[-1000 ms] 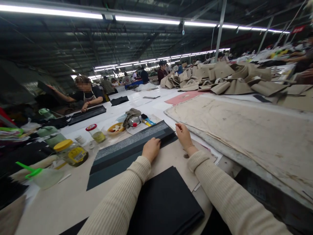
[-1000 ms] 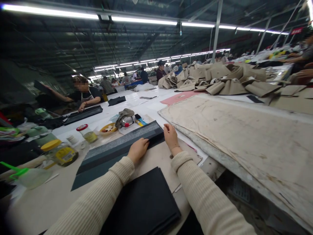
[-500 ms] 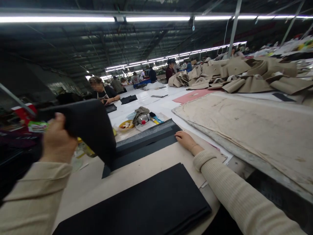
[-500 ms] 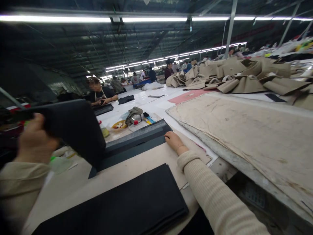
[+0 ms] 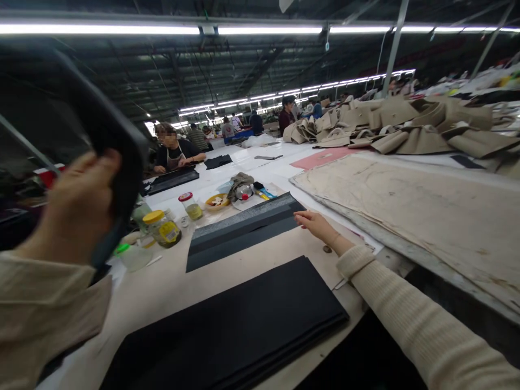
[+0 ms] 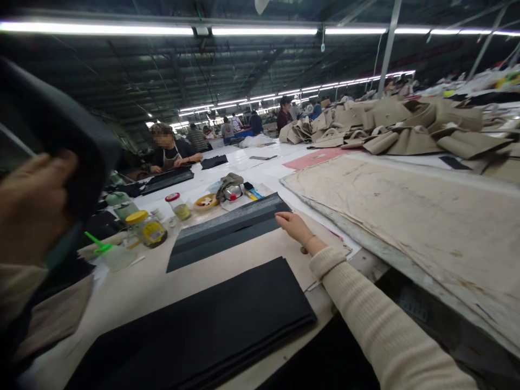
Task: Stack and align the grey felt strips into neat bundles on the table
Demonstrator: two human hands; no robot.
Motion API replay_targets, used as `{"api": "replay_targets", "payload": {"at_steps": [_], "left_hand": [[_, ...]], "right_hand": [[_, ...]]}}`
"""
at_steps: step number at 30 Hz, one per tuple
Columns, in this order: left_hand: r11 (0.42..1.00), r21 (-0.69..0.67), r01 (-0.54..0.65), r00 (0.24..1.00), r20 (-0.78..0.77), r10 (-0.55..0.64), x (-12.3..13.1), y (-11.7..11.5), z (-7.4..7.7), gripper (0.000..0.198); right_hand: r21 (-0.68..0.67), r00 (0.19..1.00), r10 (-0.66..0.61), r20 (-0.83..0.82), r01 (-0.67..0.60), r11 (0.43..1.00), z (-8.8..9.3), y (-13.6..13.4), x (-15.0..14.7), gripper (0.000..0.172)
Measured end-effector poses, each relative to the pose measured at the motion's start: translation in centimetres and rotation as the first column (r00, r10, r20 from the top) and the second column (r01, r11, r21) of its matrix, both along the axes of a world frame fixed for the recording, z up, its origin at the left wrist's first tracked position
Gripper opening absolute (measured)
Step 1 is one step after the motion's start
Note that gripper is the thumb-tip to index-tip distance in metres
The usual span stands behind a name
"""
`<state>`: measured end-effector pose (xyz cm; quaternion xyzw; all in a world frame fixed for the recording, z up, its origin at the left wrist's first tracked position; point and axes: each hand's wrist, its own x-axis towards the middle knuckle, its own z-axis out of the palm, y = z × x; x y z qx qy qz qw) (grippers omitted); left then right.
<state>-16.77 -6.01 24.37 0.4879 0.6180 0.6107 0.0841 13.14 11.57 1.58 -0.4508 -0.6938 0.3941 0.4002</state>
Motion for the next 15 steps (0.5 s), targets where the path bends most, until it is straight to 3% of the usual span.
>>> {"api": "replay_targets", "payload": {"at_steps": [2,4,5,6,7,8,9,11,13,15], "left_hand": [[0.978,-0.121,0.169,0.978,-0.105,-0.182,3.3,0.1,-3.7,0.028],[0.916,-0.234,0.325,0.920,-0.146,-0.364,7.2,-0.4,-8.4,0.025],[0.802,-0.378,0.463,0.809,-0.189,-0.556,9.0,-0.8,-10.7,0.028],[0.633,-0.538,0.556,0.657,-0.182,-0.732,10.6,-1.2,-12.8,0.032],[0.500,-0.637,0.586,0.539,-0.154,-0.828,11.7,-1.5,-14.5,0.034],[0.420,-0.696,0.582,0.460,-0.143,-0.876,12.4,-1.5,-15.8,0.036],[0.389,-0.724,0.569,0.423,-0.148,-0.894,12.6,-1.3,-16.8,0.037],[0.456,-0.710,0.536,0.460,-0.207,-0.863,12.2,0.3,-18.0,0.039],[0.552,-0.673,0.492,0.544,-0.258,-0.798,11.3,2.8,-18.7,0.043],[0.613,-0.656,0.440,0.618,-0.275,-0.737,10.8,5.6,-19.5,0.050]], "right_hand": [[-0.244,0.983,0.086,-0.162,-0.124,0.962,0.5,-2.0,0.5,0.039],[-0.420,0.963,0.131,-0.234,-0.222,0.880,0.7,-3.7,1.3,0.048],[-0.477,0.961,0.140,-0.240,-0.243,0.845,0.7,-4.4,1.8,0.052],[-0.519,0.963,0.141,-0.228,-0.243,0.820,0.7,-4.9,2.3,0.056],[-0.545,0.968,0.137,-0.210,-0.232,0.805,0.7,-5.2,2.8,0.059],[-0.559,0.971,0.139,-0.194,-0.226,0.798,0.6,-5.5,3.3,0.060],[-0.562,0.971,0.152,-0.182,-0.229,0.795,0.5,-5.6,3.7,0.059],[-0.533,0.964,0.208,-0.168,-0.266,0.803,0.4,-5.6,4.3,0.047],[-0.477,0.951,0.251,-0.183,-0.309,0.823,0.0,-5.6,4.4,0.032],[-0.436,0.940,0.257,-0.223,-0.332,0.836,-0.5,-5.7,4.3,0.028]]}}
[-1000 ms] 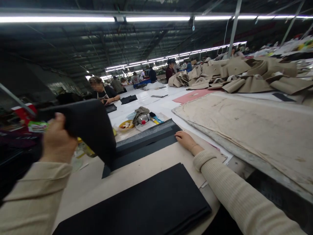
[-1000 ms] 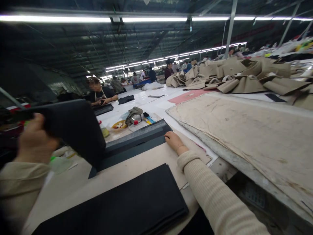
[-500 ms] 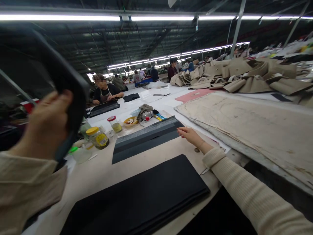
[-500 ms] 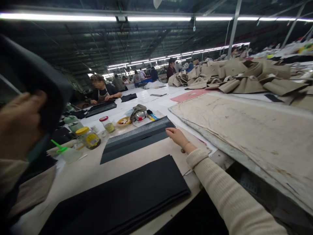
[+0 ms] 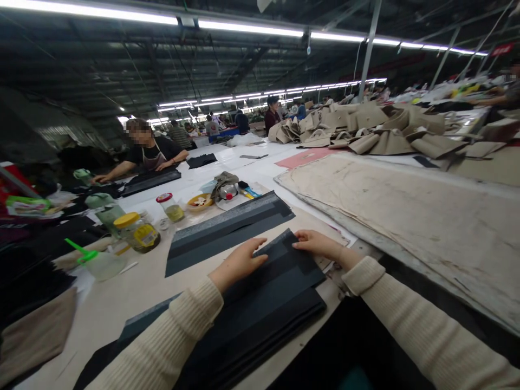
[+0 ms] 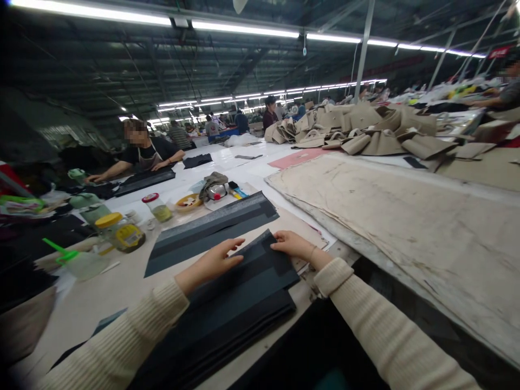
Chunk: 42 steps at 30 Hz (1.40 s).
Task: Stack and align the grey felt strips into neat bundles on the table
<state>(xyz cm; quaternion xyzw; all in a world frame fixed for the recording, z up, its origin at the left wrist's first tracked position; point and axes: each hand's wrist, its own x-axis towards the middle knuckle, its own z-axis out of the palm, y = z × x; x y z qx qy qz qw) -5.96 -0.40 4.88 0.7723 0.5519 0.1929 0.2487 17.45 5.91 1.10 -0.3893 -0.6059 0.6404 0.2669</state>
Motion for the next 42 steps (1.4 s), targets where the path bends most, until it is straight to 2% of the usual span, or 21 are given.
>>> {"api": "replay_targets", "payload": {"at_steps": [3,6,8,10,12,16,20,23,27,35,39,42], "left_hand": [[0.997,-0.044,-0.063,0.997,0.039,0.065,0.8,3.6,-1.3,0.060],[0.990,-0.138,0.001,0.994,0.110,0.014,3.1,5.6,-2.2,0.055],[0.987,-0.146,0.069,0.991,0.126,-0.051,4.6,6.3,-2.4,0.047],[0.987,-0.109,0.117,0.989,0.106,-0.105,5.8,6.8,-2.6,0.044],[0.990,-0.047,0.131,0.991,0.040,-0.129,6.6,7.2,-2.6,0.044],[0.996,0.067,0.052,0.994,-0.098,-0.046,7.9,7.8,-3.1,0.035],[0.985,0.166,-0.049,0.991,-0.114,0.068,9.0,7.5,-3.9,0.028],[0.964,0.260,-0.062,0.989,-0.113,0.094,9.4,7.0,-4.5,0.028],[0.936,0.352,-0.007,0.986,-0.154,0.065,9.5,6.6,-4.8,0.024],[0.910,0.384,0.156,0.927,-0.376,-0.001,9.9,5.9,-4.0,0.027],[0.913,0.347,0.216,0.880,-0.475,-0.027,10.0,5.7,-3.6,0.028],[0.902,0.349,0.256,0.857,-0.513,-0.045,10.0,5.8,-3.6,0.026]], "right_hand": [[0.052,0.999,0.001,-0.044,0.002,0.999,-0.8,-0.2,0.0,0.022],[0.253,0.997,-0.052,0.051,0.038,0.967,-1.1,-0.4,0.7,0.024],[0.463,0.969,-0.186,0.164,0.091,0.882,-1.1,-0.4,1.6,0.035],[0.639,0.906,-0.349,0.240,0.123,0.759,-1.1,-0.4,2.5,0.045],[0.722,0.855,-0.427,0.293,0.095,0.686,-1.1,-0.4,3.1,0.040],[0.748,0.837,-0.404,0.368,-0.008,0.664,-1.6,-0.6,3.3,0.019],[0.752,0.831,-0.433,0.349,0.028,0.659,-2.0,-0.8,3.1,0.018],[0.751,0.830,-0.442,0.339,0.044,0.658,-2.1,-0.8,3.1,0.017],[0.766,0.826,-0.452,0.336,0.040,0.642,-2.2,-0.6,3.2,0.016],[0.768,0.829,-0.457,0.322,0.054,0.638,-2.5,-0.4,3.4,0.016],[0.747,0.831,-0.459,0.315,0.081,0.660,-2.2,0.1,3.3,0.032],[0.785,0.858,-0.430,0.282,0.052,0.617,-1.9,0.6,2.6,0.048]]}}
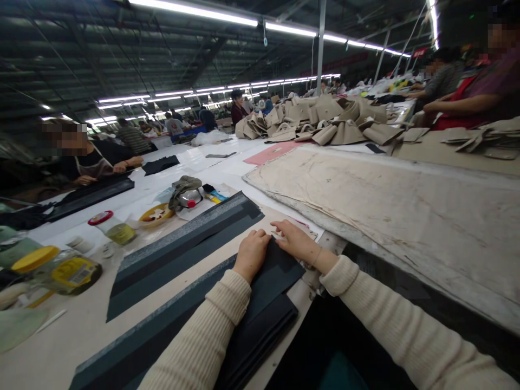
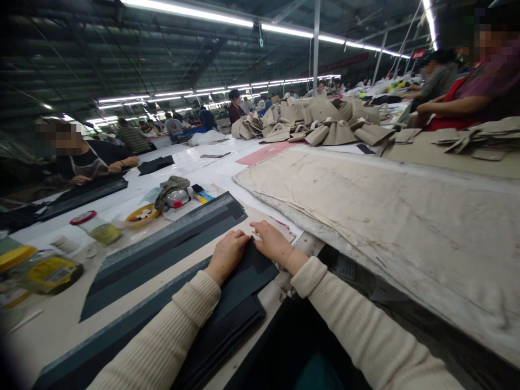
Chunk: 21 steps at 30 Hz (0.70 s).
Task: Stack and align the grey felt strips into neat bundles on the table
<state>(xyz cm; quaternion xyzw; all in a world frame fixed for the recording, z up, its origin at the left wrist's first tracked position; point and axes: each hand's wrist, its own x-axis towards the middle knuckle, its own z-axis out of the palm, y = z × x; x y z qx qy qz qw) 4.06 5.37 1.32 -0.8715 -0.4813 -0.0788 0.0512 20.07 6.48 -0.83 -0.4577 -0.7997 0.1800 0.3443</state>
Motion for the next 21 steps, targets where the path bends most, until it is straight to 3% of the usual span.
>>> {"api": "replay_targets", "payload": {"at_steps": [4,10,15,21], "left_hand": [[1.000,0.020,0.023,1.000,0.003,-0.023,0.1,0.0,-0.1,0.028],[1.000,0.008,0.017,0.998,0.065,-0.018,-0.2,0.2,-0.2,0.027],[0.998,-0.061,0.034,0.983,0.180,-0.023,-2.6,0.1,-0.4,0.026],[0.998,-0.029,0.049,0.975,0.218,-0.041,-4.7,-1.2,-0.7,0.026]], "right_hand": [[0.055,0.989,0.147,0.023,-0.148,0.987,0.2,0.2,-1.1,0.058],[-0.018,0.981,0.105,0.162,-0.103,0.995,0.7,-0.2,-1.4,0.048],[0.009,0.931,0.119,0.346,-0.130,0.991,1.2,-0.6,-1.5,0.040],[0.032,0.878,0.149,0.455,-0.183,0.983,1.4,-0.5,-1.6,0.035]]}}
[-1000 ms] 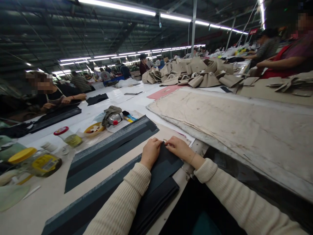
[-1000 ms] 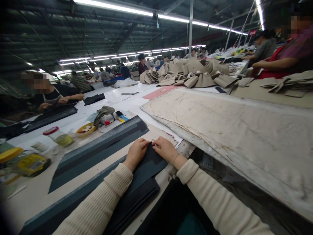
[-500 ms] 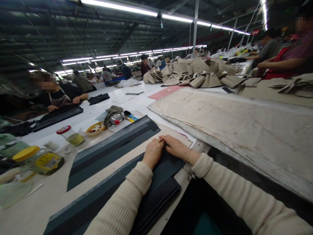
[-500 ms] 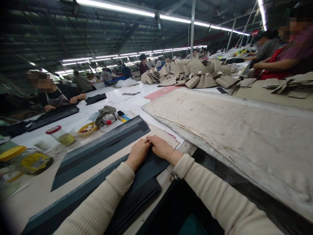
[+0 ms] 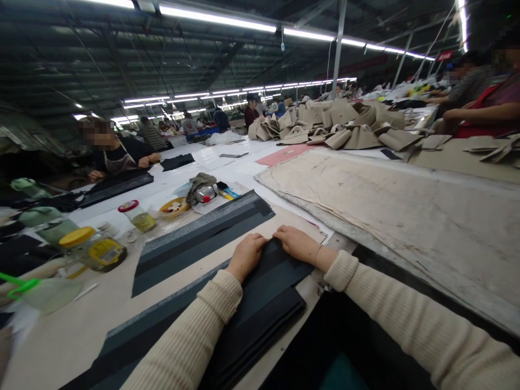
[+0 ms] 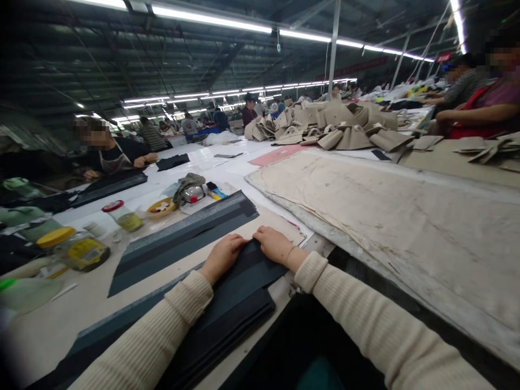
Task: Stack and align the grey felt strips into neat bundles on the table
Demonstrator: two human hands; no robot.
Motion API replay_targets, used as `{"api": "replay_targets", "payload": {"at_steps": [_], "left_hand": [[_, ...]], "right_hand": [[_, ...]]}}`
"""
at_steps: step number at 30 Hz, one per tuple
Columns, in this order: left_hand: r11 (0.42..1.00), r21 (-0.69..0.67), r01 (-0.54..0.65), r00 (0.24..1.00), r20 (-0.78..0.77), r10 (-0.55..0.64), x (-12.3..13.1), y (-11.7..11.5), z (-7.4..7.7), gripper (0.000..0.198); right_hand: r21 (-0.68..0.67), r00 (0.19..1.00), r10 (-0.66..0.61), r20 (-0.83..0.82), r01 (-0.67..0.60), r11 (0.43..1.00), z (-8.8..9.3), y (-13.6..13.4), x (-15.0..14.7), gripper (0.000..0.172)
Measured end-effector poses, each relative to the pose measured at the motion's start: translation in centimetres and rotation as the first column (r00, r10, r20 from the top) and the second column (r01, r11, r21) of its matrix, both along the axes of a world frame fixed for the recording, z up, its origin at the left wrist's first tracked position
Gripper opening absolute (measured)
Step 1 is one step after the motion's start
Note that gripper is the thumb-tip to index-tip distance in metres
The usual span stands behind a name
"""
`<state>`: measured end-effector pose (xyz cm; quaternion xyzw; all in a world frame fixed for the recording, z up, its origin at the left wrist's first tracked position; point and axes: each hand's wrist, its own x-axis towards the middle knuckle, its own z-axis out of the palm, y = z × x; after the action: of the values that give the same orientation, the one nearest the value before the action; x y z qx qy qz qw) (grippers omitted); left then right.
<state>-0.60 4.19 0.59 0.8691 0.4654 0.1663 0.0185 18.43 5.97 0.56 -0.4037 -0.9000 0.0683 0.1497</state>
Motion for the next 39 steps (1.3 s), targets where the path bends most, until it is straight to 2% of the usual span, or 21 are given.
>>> {"api": "replay_targets", "payload": {"at_steps": [3,7,11,16,21,25,28,33,39], "left_hand": [[1.000,0.024,0.006,0.997,-0.076,-0.005,0.4,-0.3,0.3,0.026],[0.999,0.017,0.034,0.986,-0.167,-0.031,0.6,-0.3,0.8,0.026],[0.999,-0.023,0.044,0.989,-0.138,-0.047,-1.1,-0.6,0.8,0.028],[1.000,0.014,-0.013,0.997,-0.080,0.014,-3.4,-1.9,0.2,0.026],[0.999,0.036,-0.003,0.986,-0.166,0.009,-3.0,-2.4,0.4,0.023],[0.999,0.029,0.030,0.978,-0.210,-0.023,-3.1,-2.2,0.8,0.022],[0.999,-0.002,0.032,0.986,-0.167,-0.032,-4.6,-2.6,0.8,0.024],[0.999,-0.002,-0.039,0.995,-0.087,0.039,-7.4,-4.2,0.4,0.024],[0.999,0.035,-0.027,0.983,-0.181,0.033,-7.0,-5.0,0.6,0.022]], "right_hand": [[0.021,0.998,0.009,0.060,-0.010,1.000,0.1,-0.2,-0.3,0.033],[0.059,0.984,-0.044,0.173,0.034,0.998,0.6,-0.8,-1.1,0.026],[0.072,0.968,-0.058,0.244,0.042,0.997,1.3,-1.2,-1.5,0.024],[0.038,0.973,-0.039,0.227,0.031,0.999,1.8,-1.0,-1.9,0.020],[0.005,0.980,0.054,0.190,-0.056,0.998,1.7,-1.7,-4.3,0.024],[0.042,0.967,0.034,0.251,-0.046,0.998,1.5,-2.3,-5.5,0.026],[0.061,0.962,0.034,0.271,-0.052,0.997,1.5,-2.3,-5.6,0.029],[0.039,0.958,0.031,0.284,-0.043,0.998,2.0,-2.3,-6.1,0.027],[0.010,0.960,0.123,0.251,-0.130,0.991,2.0,-3.1,-8.6,0.023]]}}
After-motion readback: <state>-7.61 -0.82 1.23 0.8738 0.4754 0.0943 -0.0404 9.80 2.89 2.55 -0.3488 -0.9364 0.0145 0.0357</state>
